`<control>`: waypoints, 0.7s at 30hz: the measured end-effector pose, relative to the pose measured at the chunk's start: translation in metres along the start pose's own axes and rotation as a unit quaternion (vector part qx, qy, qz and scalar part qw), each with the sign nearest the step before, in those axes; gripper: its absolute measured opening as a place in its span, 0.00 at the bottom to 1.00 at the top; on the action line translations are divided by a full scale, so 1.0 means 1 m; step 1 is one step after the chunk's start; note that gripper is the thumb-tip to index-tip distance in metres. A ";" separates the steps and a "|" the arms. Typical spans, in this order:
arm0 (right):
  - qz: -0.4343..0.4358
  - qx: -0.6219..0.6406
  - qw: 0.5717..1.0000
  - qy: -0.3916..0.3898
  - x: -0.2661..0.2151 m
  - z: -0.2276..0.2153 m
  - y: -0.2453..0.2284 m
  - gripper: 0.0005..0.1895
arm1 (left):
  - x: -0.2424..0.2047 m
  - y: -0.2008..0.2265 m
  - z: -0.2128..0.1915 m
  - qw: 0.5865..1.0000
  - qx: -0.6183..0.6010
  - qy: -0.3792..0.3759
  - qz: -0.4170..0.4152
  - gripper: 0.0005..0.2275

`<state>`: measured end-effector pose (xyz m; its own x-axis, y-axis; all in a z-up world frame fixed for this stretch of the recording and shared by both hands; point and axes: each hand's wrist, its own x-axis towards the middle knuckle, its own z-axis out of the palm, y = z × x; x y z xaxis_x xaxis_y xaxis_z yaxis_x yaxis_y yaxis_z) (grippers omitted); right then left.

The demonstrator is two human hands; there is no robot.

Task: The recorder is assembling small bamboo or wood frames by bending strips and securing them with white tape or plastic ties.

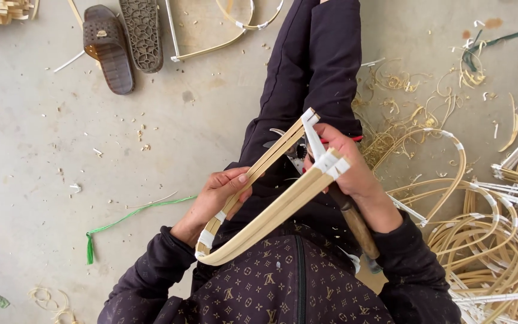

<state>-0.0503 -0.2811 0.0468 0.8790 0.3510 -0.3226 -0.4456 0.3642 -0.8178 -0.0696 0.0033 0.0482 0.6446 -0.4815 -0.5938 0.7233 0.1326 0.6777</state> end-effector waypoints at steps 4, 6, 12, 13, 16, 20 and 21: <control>0.009 -0.046 0.999 -0.011 -0.002 0.014 0.001 0.21 | 0.003 0.002 0.003 1.000 0.006 0.003 0.004 0.17; 0.008 -0.081 0.997 -0.006 -0.003 0.014 0.006 0.20 | 0.001 0.003 0.004 1.000 0.007 0.003 -0.016 0.17; 0.011 -0.073 0.997 0.027 0.001 0.000 -0.006 0.18 | 0.004 0.000 -0.005 1.000 -0.001 -0.023 0.008 0.16; 0.009 -0.078 0.996 0.032 0.003 0.002 -0.009 0.19 | 0.007 0.001 -0.005 1.000 -0.002 -0.024 0.012 0.16; 0.035 -0.081 0.996 0.017 -0.002 0.016 0.009 0.22 | 0.012 -0.001 0.001 1.000 -0.013 -0.009 -0.005 0.16; 0.102 -0.046 0.992 -0.065 -0.007 0.045 0.031 0.26 | 0.025 -0.007 0.008 0.999 -0.022 -0.014 0.027 0.17; 0.100 -0.048 0.992 -0.067 -0.006 0.043 0.030 0.26 | 0.024 -0.008 0.010 0.999 -0.021 -0.013 0.030 0.17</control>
<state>-0.0763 -0.2356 0.0450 0.7409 0.5220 -0.4226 -0.5858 0.1944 -0.7868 -0.0626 -0.0177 0.0324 0.6803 -0.4943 -0.5412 0.6941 0.1975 0.6922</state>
